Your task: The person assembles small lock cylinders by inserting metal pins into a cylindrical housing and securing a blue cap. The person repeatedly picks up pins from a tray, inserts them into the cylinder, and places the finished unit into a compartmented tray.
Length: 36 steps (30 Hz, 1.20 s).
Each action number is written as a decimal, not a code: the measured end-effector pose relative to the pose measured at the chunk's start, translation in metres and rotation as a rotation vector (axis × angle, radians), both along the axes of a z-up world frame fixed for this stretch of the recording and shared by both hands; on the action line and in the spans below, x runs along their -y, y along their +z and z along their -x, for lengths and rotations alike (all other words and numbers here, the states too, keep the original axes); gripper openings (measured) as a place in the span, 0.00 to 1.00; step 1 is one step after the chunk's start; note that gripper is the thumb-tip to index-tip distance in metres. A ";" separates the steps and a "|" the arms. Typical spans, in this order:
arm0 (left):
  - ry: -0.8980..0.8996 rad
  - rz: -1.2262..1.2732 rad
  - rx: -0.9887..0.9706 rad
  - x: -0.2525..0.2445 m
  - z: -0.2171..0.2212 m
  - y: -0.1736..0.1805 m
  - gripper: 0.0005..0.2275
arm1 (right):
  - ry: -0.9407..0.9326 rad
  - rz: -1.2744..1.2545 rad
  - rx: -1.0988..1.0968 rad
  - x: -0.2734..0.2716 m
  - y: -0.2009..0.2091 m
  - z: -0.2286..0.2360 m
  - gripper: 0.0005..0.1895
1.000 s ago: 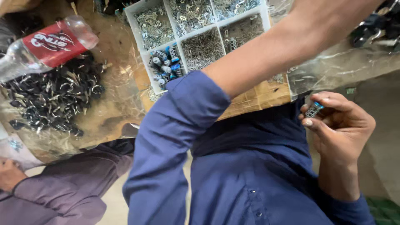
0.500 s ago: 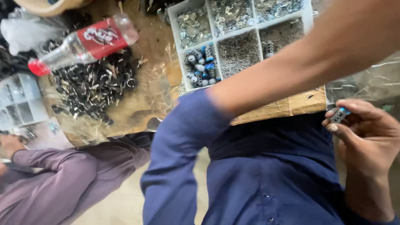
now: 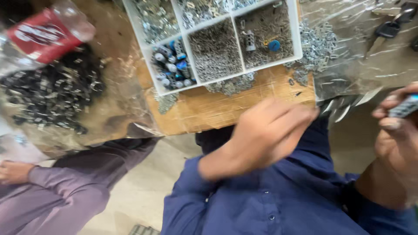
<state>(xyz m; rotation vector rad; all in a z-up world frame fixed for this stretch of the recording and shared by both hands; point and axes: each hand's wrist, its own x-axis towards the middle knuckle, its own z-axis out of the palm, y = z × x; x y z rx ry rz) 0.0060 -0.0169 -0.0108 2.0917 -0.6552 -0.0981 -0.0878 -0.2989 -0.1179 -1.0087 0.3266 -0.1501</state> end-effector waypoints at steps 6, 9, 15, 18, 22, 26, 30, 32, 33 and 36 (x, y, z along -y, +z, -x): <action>0.221 -0.190 0.148 0.018 -0.005 -0.018 0.14 | 0.014 0.204 0.036 -0.030 -0.005 -0.041 0.23; 0.216 -0.229 0.184 -0.021 0.018 -0.005 0.15 | -0.001 0.179 0.056 -0.042 -0.006 -0.050 0.23; 0.213 -0.364 0.161 -0.044 0.038 -0.016 0.14 | 0.063 0.140 0.054 -0.045 0.016 -0.026 0.23; 0.209 -0.333 0.187 -0.038 0.032 -0.015 0.13 | 0.129 0.129 0.014 -0.053 0.025 -0.015 0.23; 0.166 -0.366 0.188 -0.011 0.013 -0.019 0.18 | 0.179 0.115 -0.051 -0.068 0.030 -0.012 0.23; 0.163 -0.360 0.224 -0.009 0.006 -0.030 0.17 | 0.169 0.085 -0.028 -0.081 0.046 -0.009 0.20; -0.001 -0.213 0.245 -0.046 0.018 -0.033 0.13 | 0.235 0.082 -0.036 -0.095 0.047 -0.016 0.19; 0.117 -0.149 0.185 -0.057 0.027 -0.034 0.13 | 0.256 0.064 -0.096 -0.101 0.044 -0.019 0.20; 0.178 -0.119 0.154 -0.061 0.031 -0.034 0.14 | 0.252 0.061 -0.114 -0.103 0.044 -0.019 0.20; 0.219 -0.050 0.135 -0.063 0.038 -0.033 0.15 | 0.247 0.079 -0.116 -0.104 0.045 -0.020 0.19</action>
